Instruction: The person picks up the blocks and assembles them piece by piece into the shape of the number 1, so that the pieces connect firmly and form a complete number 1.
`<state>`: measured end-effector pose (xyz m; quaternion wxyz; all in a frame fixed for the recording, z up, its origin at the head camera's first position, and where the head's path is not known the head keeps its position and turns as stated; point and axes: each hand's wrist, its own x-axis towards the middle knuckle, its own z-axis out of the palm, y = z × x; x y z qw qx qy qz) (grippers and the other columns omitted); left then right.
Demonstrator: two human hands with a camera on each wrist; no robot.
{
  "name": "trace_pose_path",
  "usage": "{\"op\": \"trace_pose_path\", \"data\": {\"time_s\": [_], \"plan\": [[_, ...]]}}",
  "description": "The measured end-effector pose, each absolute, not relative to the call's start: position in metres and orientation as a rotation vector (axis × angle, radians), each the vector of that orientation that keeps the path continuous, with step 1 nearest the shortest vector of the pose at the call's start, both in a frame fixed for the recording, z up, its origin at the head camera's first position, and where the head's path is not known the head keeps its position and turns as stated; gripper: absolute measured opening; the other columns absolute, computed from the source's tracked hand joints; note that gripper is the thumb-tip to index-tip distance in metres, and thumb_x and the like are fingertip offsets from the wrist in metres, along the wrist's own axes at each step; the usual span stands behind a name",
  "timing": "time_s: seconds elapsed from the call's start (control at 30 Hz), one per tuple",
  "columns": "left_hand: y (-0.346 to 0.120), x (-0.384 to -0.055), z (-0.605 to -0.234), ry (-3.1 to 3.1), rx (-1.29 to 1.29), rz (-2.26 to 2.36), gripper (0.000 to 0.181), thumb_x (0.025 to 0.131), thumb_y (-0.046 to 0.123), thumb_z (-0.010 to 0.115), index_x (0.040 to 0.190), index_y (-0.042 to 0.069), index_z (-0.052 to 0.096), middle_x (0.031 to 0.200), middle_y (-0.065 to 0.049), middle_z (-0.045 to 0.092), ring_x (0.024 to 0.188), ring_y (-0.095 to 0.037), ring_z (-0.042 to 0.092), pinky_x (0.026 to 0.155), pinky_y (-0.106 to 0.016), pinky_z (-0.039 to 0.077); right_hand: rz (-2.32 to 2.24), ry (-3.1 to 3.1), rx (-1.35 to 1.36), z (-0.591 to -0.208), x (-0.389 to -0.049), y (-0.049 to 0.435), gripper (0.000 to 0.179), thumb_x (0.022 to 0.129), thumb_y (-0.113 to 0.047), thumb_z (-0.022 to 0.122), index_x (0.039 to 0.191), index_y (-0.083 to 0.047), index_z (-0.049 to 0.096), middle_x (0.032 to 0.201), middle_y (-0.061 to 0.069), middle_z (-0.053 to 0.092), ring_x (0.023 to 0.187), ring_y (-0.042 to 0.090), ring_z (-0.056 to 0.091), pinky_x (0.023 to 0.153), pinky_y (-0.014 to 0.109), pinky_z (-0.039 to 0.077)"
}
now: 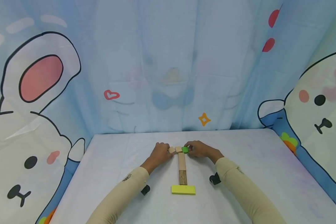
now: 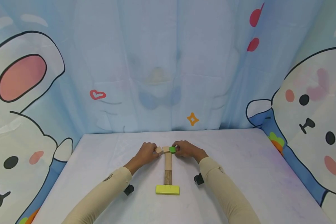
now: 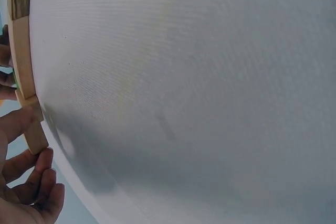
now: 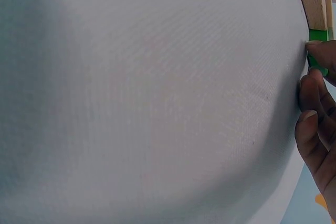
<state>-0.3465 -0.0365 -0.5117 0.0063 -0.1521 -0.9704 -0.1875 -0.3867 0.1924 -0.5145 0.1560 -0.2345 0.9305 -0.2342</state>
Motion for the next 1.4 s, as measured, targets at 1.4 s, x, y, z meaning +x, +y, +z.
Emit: {"op": "trace_pose_path", "data": {"time_s": [1.4], "plan": [[-0.033, -0.3458, -0.5125, -3.063, -0.478, -0.606, 0.028, 0.089, 0.024, 0.077, 0.104, 0.0, 0.073, 0.081, -0.004, 0.063, 0.076, -0.015, 0.045, 0.064, -0.027, 0.037, -0.68, 2.654, -0.672, -0.5132, -0.3857, 0.193, 0.038, 0.093, -0.012, 0.069, 0.129, -0.005, 0.061, 0.101, 0.003, 0.065, 0.094, 0.018, 0.056, 0.089, 0.04, 0.048]]}}
